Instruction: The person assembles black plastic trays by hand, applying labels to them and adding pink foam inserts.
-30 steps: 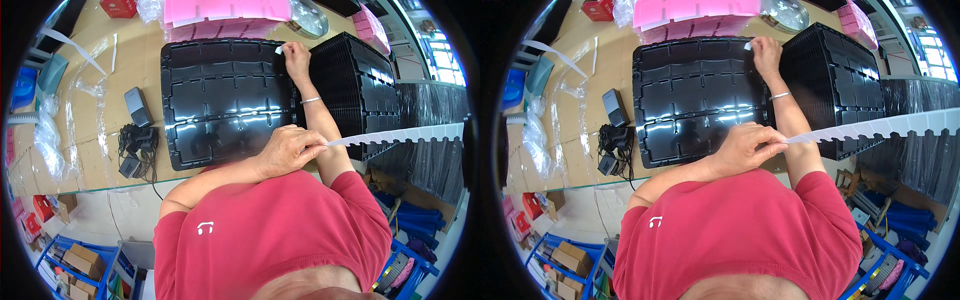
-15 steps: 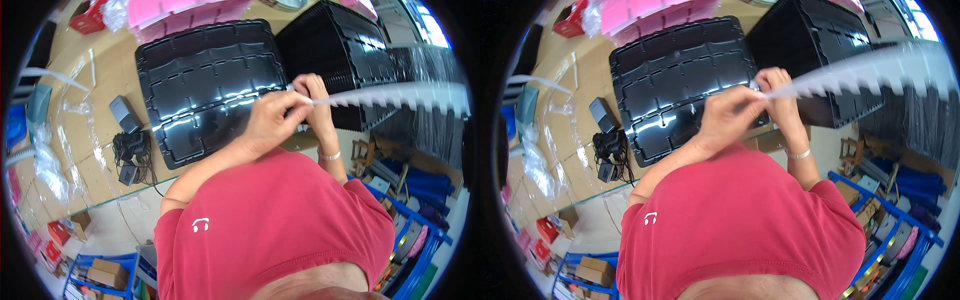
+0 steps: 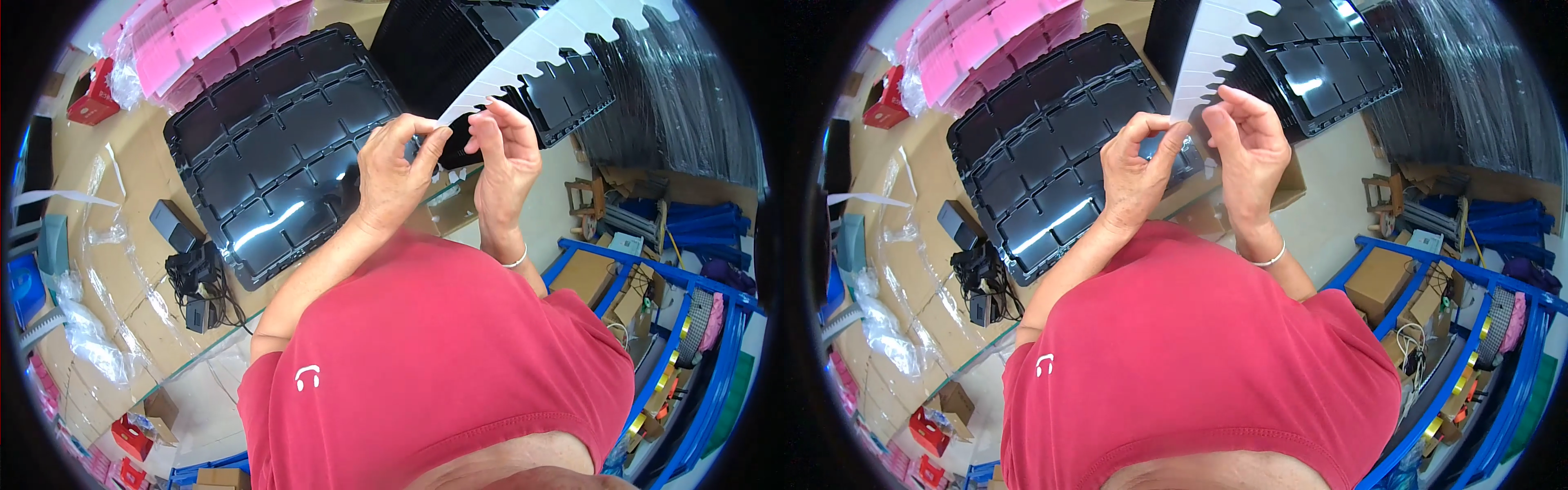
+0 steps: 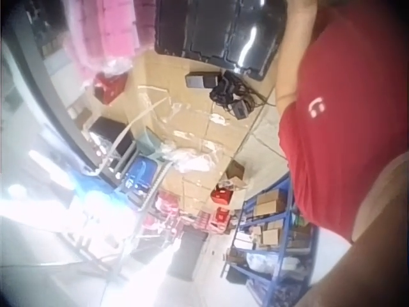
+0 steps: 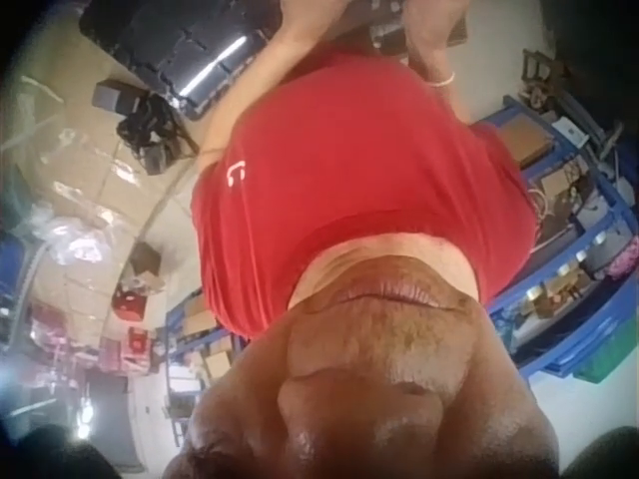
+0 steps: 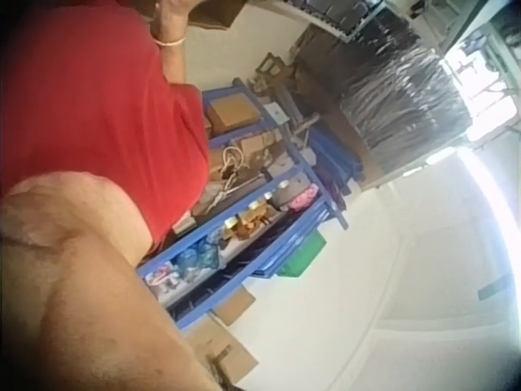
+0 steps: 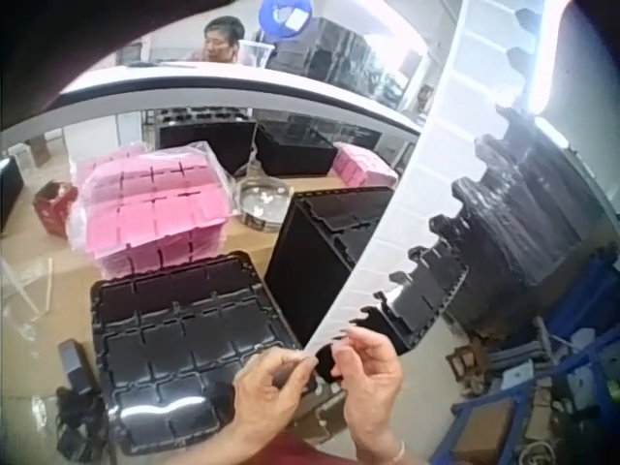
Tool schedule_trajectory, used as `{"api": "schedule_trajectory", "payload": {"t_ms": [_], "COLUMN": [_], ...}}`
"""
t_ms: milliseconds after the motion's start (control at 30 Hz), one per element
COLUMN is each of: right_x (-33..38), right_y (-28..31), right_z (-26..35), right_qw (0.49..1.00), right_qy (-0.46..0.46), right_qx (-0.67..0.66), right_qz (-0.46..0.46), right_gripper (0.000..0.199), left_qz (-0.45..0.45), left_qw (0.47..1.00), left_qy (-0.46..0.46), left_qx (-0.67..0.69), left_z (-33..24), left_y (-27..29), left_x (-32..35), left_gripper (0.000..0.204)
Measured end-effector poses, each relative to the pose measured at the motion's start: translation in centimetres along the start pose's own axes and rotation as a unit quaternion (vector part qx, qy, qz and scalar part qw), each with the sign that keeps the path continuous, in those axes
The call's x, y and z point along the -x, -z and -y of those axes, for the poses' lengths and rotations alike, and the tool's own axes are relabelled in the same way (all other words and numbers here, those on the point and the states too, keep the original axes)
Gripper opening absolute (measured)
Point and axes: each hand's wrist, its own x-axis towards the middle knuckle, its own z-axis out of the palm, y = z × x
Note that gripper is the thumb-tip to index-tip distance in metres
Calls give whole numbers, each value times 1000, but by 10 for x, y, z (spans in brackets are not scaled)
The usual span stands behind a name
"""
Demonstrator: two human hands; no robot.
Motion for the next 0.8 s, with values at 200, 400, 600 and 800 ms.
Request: {"api": "schedule_trajectory", "payload": {"t_ms": [200,400,600,800], "right_x": [4,28,-13,-45], "right_y": [-2,25,47,21], "right_z": [-9,7,-15,-57], "right_qw": [985,872,873,714], "right_qy": [129,399,-18,139], "right_qx": [112,258,314,431], "right_qz": [-16,121,372,534], "right_gripper": [13,16,3,9], "left_qz": [6,-43,-116,-134], "left_qw": [998,987,992,991], "left_qy": [-33,-116,-23,-17], "left_qx": [-52,-106,-42,16], "left_z": [-4,-5,4,-1], "left_y": [1,14,51,69], "left_x": [5,-4,-6,-9], "left_gripper": [12,9,10,11]}}
